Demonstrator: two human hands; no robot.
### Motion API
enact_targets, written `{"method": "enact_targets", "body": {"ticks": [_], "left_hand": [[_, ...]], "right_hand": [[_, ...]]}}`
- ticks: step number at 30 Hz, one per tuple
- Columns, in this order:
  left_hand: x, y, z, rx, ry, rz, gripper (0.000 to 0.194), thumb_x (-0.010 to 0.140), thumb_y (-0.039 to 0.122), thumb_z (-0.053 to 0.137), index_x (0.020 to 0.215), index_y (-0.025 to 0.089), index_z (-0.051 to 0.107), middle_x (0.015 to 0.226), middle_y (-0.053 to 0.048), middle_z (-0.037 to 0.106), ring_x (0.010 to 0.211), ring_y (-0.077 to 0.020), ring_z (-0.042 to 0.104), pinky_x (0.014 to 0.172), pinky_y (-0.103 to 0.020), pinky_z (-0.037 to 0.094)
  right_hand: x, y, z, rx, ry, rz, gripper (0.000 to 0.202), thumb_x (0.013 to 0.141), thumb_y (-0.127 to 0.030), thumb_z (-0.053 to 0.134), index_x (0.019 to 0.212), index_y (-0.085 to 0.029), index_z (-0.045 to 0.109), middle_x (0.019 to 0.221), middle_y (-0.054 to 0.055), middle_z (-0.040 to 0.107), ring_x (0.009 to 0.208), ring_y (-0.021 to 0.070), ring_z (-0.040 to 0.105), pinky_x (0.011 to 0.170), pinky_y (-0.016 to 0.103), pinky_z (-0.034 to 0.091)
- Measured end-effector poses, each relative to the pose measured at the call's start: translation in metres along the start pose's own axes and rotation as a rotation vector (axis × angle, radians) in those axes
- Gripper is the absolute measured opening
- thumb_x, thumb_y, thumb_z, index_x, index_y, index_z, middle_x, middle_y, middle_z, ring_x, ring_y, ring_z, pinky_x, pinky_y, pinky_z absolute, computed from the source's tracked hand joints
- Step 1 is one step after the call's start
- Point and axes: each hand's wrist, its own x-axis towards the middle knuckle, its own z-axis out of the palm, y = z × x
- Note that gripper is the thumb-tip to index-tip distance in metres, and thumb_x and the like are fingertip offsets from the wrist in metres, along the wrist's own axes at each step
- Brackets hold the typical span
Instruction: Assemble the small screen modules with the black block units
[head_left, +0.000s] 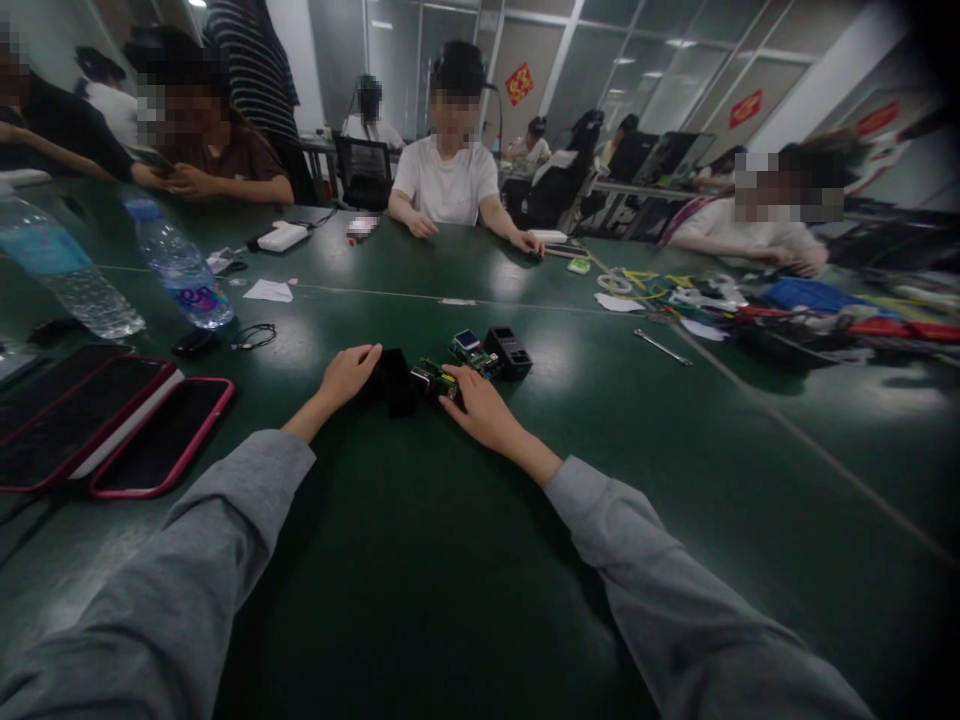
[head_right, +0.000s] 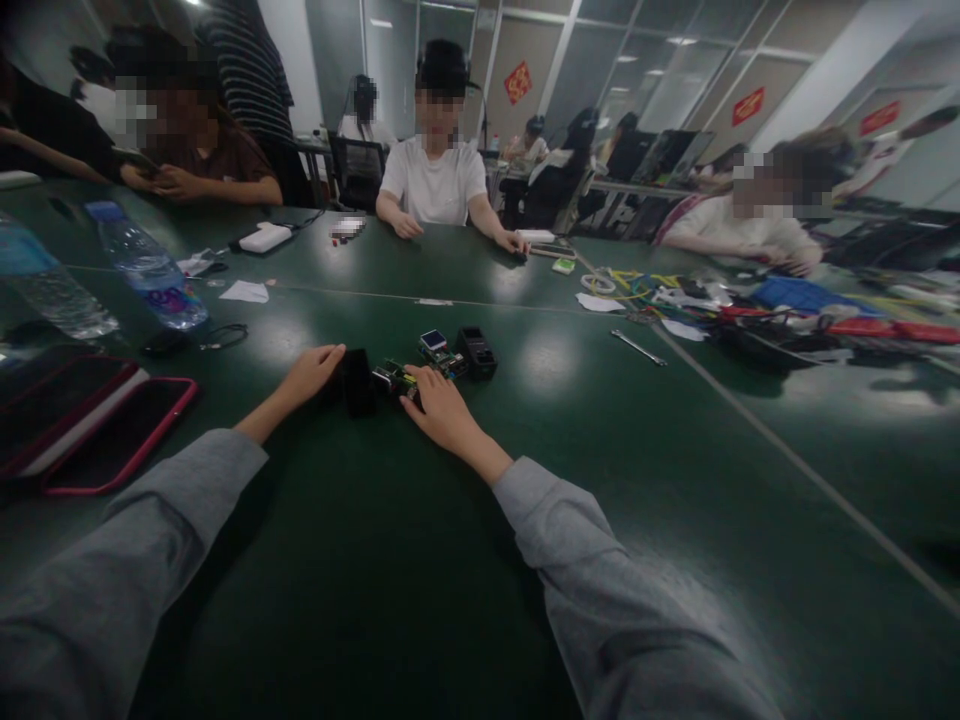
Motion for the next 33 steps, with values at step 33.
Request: {"method": "enact_targets", "body": {"ticks": [33], "left_hand": [[-0.0006, 0.0021, -0.0016, 0.014, -0.009, 0.017, 0.049, 0.093, 0.054, 0.030, 0.067, 0.019, 0.051, 0.066, -0.002, 0.055, 0.063, -0.0162, 0.049, 0.060, -0.028, 0.034]], "right_hand": [[0.0000, 0.0024, 0.0023, 0.002, 0.009, -0.007, 0.048, 0.095, -0.035, 0.048, 0.139, -0.017, 0.038, 0.127, 0.014, 0.054, 0.119, 0.0288, 0.052, 0.098, 0.049, 0.046]]}}
